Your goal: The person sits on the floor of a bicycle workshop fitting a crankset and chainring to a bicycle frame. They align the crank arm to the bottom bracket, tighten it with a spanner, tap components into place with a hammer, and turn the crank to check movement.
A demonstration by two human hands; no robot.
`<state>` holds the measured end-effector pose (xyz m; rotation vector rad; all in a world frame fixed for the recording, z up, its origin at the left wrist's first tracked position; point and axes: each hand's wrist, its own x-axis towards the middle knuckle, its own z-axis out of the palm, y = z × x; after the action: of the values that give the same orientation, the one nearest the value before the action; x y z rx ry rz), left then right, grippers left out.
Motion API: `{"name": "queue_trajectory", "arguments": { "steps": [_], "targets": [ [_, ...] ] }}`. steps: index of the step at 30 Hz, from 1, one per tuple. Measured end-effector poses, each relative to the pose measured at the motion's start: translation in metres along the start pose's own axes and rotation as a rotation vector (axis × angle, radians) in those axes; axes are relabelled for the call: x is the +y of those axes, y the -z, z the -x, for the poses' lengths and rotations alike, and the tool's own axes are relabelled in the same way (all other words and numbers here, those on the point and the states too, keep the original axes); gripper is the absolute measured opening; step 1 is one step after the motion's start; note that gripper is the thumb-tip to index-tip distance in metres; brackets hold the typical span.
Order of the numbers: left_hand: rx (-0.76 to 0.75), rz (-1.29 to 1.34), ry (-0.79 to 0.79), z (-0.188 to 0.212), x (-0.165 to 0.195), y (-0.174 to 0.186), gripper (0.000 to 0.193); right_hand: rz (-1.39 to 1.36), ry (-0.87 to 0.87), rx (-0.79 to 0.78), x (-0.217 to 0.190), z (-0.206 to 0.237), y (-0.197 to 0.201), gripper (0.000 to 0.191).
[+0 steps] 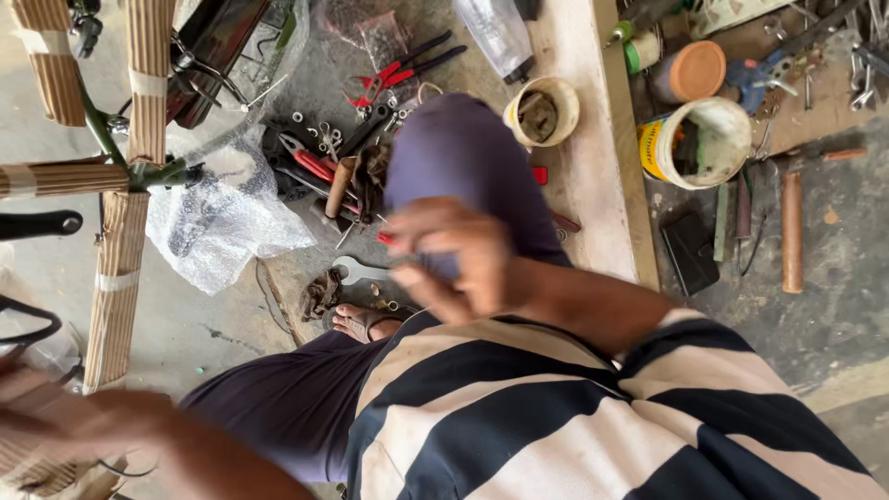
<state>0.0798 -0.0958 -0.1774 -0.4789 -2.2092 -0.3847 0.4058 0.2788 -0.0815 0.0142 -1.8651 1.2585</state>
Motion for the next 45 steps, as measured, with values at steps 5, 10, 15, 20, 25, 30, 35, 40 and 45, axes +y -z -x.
{"name": "queue_trajectory", "arguments": {
  "steps": [5, 10, 15, 20, 25, 30, 35, 40, 45],
  "targets": [
    [-0.720, 1.097, 0.482, 0.090, 0.140, 0.036, 0.025, 0.333, -0.236, 0.249, 0.026, 0.081, 0.081, 0.049],
    [-1.064, 0.699, 0.117, 0.106, 0.194, 0.060, 0.036, 0.307, -0.852, 0.334, 0.088, 0.172, 0.135, 0.052],
    [-1.071, 0.720, -0.040, 0.103, 0.203, 0.064, 0.039, 0.549, -0.928, 0.284, 0.116, 0.229, 0.144, 0.060],
    [-1.094, 0.717, 0.008, 0.109, 0.204, 0.057, 0.042, 1.202, -0.526, 0.160, 0.170, 0.202, 0.222, 0.103],
    [-1.116, 0.667, 0.105, 0.109, 0.203, 0.055, 0.046, 1.200, -1.107, 0.241, 0.213, 0.120, 0.290, 0.104],
    [-1.087, 0.701, 0.326, 0.117, 0.198, 0.075, 0.051, 1.280, -1.294, -0.031, 0.200, 0.073, 0.273, 0.114],
    [-1.034, 0.717, 0.301, 0.126, 0.211, 0.087, 0.051, 1.252, -1.095, 0.036, 0.172, 0.061, 0.253, 0.124],
    [-0.942, 0.797, 0.199, 0.119, 0.225, 0.088, 0.048, 1.289, -1.050, 0.234, 0.152, 0.070, 0.266, 0.103],
    [-0.949, 1.117, 0.298, 0.081, 0.246, 0.108, 0.043, 0.713, -0.597, 0.636, 0.128, 0.047, 0.276, 0.072]
  ]
}}
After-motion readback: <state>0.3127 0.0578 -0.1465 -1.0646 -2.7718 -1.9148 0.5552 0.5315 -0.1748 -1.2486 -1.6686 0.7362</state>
